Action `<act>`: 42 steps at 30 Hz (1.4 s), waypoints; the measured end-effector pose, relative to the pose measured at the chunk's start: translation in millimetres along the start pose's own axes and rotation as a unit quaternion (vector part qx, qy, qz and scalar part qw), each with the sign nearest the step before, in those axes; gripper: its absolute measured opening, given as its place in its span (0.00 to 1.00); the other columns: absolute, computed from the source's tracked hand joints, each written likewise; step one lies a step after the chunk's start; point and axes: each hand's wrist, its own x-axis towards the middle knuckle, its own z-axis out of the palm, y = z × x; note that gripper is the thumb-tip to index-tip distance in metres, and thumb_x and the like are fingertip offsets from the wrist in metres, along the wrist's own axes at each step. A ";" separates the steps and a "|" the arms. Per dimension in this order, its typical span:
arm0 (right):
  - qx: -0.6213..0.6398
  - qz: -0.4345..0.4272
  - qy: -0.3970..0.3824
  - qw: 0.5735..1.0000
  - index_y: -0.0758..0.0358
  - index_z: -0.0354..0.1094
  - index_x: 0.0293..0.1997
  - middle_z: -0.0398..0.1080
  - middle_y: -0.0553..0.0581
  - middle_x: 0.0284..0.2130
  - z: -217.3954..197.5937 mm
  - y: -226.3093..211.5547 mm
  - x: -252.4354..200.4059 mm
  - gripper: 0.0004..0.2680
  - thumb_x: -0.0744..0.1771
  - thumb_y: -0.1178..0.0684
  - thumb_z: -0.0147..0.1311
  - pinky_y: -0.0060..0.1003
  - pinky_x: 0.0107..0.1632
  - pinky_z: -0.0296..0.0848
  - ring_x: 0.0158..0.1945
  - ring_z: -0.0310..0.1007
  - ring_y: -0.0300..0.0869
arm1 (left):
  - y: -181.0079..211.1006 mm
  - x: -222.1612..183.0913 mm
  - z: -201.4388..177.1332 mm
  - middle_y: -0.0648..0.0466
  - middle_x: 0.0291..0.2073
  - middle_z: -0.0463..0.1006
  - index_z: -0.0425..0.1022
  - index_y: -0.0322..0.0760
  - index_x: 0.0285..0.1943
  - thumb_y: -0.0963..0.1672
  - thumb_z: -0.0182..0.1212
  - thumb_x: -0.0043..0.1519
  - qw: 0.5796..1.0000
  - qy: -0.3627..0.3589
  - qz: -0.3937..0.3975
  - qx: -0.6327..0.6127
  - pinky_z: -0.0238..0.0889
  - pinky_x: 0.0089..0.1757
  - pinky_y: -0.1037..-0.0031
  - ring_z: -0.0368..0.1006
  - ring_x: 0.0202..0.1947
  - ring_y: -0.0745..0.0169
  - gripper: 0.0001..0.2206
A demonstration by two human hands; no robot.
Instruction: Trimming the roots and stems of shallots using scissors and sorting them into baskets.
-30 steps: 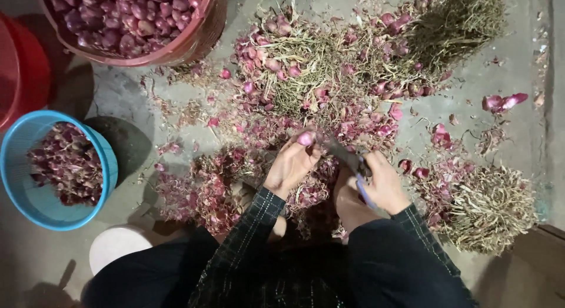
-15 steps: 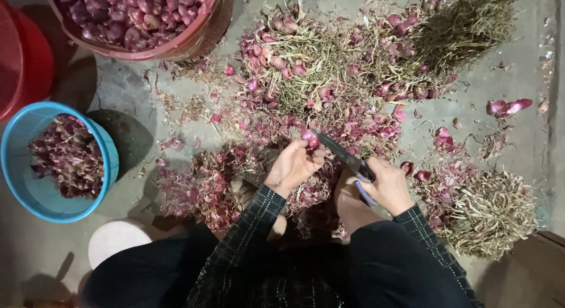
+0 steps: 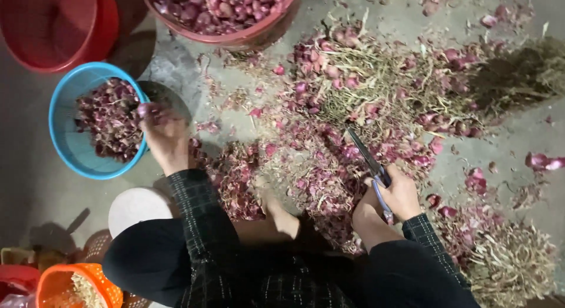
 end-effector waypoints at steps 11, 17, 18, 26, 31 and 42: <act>-0.070 0.003 -0.040 0.997 0.61 0.66 0.29 0.70 0.55 0.20 14.0 -17.5 44.1 0.20 0.64 0.31 0.56 0.38 0.31 0.69 0.21 0.68 0.47 | -61.3 73.7 86.0 0.48 0.43 0.77 0.64 0.32 0.58 0.45 0.59 0.62 0.866 -0.023 0.211 0.453 0.77 0.41 0.71 0.76 0.38 0.61 0.18; -0.032 0.042 -0.023 0.998 0.52 0.69 0.36 0.73 0.61 0.24 35.4 10.9 46.3 0.14 0.61 0.36 0.61 0.52 0.38 0.73 0.34 0.78 0.58 | -253.4 149.6 -30.6 0.52 0.43 0.73 0.76 0.53 0.57 0.40 0.64 0.56 0.419 -0.259 0.240 0.836 0.79 0.36 0.61 0.81 0.37 0.41 0.20; -0.034 0.048 -0.020 0.998 0.52 0.69 0.36 0.73 0.61 0.24 30.3 3.7 44.7 0.14 0.61 0.36 0.61 0.52 0.38 0.73 0.34 0.78 0.58 | -267.3 161.0 -44.8 0.52 0.43 0.73 0.76 0.53 0.57 0.40 0.64 0.56 0.421 -0.266 0.240 0.834 0.79 0.36 0.61 0.81 0.37 0.41 0.20; -0.019 0.045 -0.083 0.995 0.55 0.68 0.41 0.74 0.66 0.27 19.1 -5.7 29.8 0.15 0.62 0.37 0.58 0.55 0.42 0.74 0.38 0.77 0.62 | -265.8 131.7 -81.5 0.53 0.37 0.82 0.79 0.56 0.44 0.49 0.62 0.57 0.643 -0.109 0.055 0.756 0.71 0.46 0.54 0.80 0.41 0.43 0.08; 0.023 0.034 -0.132 0.990 0.55 0.65 0.43 0.73 0.68 0.33 29.7 -19.7 32.2 0.17 0.61 0.35 0.58 0.58 0.45 0.73 0.43 0.76 0.65 | -224.5 29.6 -26.3 0.43 0.37 0.77 0.75 0.33 0.59 0.41 0.64 0.64 0.915 -0.154 -0.165 0.335 0.77 0.32 0.70 0.79 0.30 0.54 0.15; 0.041 -0.015 -0.132 0.990 0.55 0.63 0.49 0.69 0.67 0.39 30.6 -14.1 21.4 0.22 0.61 0.31 0.57 0.60 0.48 0.73 0.45 0.74 0.68 | -215.2 -52.2 11.1 0.41 0.46 0.78 0.69 0.22 0.64 0.36 0.58 0.64 0.935 -0.150 -0.302 0.112 0.72 0.44 0.77 0.77 0.42 0.59 0.18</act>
